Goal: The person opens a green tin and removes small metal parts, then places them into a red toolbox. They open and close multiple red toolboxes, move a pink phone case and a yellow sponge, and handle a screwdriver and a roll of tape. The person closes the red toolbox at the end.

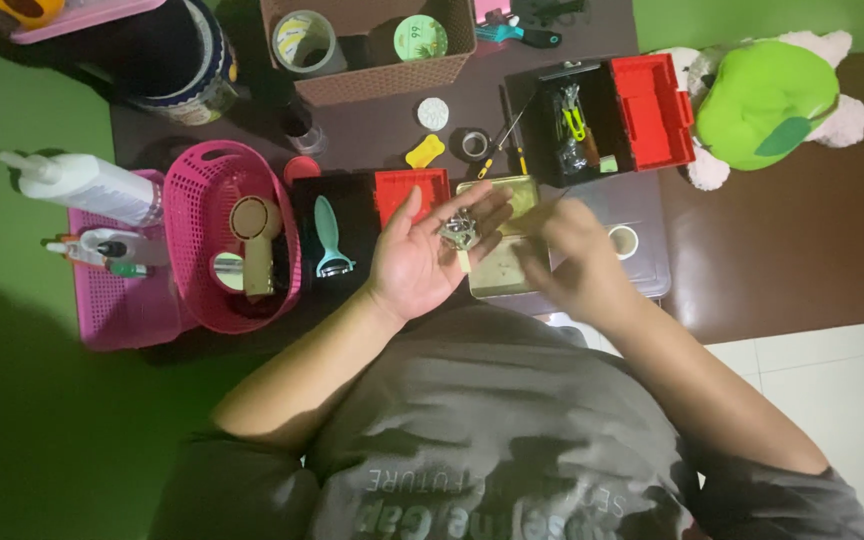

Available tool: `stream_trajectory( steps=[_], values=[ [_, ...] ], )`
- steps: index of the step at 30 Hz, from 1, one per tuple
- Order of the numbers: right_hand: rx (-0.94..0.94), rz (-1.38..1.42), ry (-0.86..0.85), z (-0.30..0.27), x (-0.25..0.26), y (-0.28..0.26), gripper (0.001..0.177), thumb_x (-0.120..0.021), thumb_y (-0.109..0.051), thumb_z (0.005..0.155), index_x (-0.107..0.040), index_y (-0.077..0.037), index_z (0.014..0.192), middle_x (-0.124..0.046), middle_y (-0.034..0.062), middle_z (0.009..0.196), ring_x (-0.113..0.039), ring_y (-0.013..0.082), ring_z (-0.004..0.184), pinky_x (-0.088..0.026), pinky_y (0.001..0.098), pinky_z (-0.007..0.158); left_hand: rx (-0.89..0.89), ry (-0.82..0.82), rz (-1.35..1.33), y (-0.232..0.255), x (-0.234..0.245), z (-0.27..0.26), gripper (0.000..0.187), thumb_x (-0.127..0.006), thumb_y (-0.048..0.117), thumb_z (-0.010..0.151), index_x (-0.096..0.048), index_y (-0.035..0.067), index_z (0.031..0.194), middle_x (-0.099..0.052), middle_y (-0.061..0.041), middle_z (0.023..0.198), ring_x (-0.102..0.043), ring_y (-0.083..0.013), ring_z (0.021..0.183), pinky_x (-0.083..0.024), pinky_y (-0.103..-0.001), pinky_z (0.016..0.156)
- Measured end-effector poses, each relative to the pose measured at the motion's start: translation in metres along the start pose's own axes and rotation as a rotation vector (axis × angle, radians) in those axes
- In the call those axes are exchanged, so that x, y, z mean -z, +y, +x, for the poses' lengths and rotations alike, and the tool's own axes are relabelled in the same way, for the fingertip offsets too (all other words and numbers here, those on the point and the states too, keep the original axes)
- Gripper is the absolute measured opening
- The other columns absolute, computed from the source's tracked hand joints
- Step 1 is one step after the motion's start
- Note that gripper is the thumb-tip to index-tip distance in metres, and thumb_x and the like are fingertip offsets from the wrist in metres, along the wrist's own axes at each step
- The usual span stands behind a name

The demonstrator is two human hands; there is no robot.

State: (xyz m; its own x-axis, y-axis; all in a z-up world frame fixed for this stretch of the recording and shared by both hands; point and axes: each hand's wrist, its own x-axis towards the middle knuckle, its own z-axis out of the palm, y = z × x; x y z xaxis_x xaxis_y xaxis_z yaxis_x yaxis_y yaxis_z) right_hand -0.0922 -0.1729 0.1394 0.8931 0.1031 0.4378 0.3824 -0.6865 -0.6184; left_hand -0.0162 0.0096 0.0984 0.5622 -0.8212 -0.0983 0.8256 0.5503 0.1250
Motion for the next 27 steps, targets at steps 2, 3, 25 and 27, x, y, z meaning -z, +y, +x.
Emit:
stream_trajectory(
  steps=[2,3,25,27],
  values=[
    [0.128,-0.062,-0.014,0.009,-0.005,-0.014,0.02,-0.071,-0.005,0.078,-0.069,-0.006,0.098,-0.061,0.0113,0.094,-0.061,0.0306,0.082,-0.05,0.0401,0.072,0.018,-0.008,0.011,-0.002,-0.001,0.0,0.068,-0.027,0.055,0.099,-0.041,0.003,0.141,-0.038,-0.02,0.147,-0.04,-0.0327,0.135,-0.036,-0.041,0.111],
    [0.252,-0.113,-0.036,0.013,-0.009,-0.022,0.022,-0.069,-0.006,0.079,-0.069,-0.008,0.101,-0.062,0.0088,0.098,-0.061,0.0282,0.084,-0.049,0.0388,0.072,0.031,-0.005,0.016,-0.003,-0.001,-0.002,0.069,-0.028,0.056,0.098,-0.04,0.003,0.142,-0.038,-0.02,0.147,-0.04,-0.0332,0.134,-0.037,-0.041,0.11],
    [-0.172,0.167,0.072,0.0,0.007,0.0,0.009,-0.074,-0.008,0.081,-0.071,-0.007,0.089,-0.061,0.0113,0.08,-0.061,0.0301,0.075,-0.047,0.0389,0.068,0.146,0.208,0.173,-0.029,-0.017,0.004,0.056,-0.048,0.05,0.094,-0.053,0.005,0.127,-0.053,-0.02,0.131,-0.052,-0.0305,0.122,-0.039,-0.042,0.106],
    [-0.043,0.029,0.107,0.003,0.017,-0.009,0.012,-0.072,-0.008,0.083,-0.072,-0.008,0.095,-0.062,0.0098,0.089,-0.061,0.0302,0.084,-0.049,0.0399,0.074,0.134,0.266,0.164,-0.034,-0.017,0.009,0.049,-0.054,0.048,0.092,-0.06,0.008,0.118,-0.061,-0.013,0.123,-0.06,-0.0254,0.114,-0.048,-0.035,0.097]
  ],
)
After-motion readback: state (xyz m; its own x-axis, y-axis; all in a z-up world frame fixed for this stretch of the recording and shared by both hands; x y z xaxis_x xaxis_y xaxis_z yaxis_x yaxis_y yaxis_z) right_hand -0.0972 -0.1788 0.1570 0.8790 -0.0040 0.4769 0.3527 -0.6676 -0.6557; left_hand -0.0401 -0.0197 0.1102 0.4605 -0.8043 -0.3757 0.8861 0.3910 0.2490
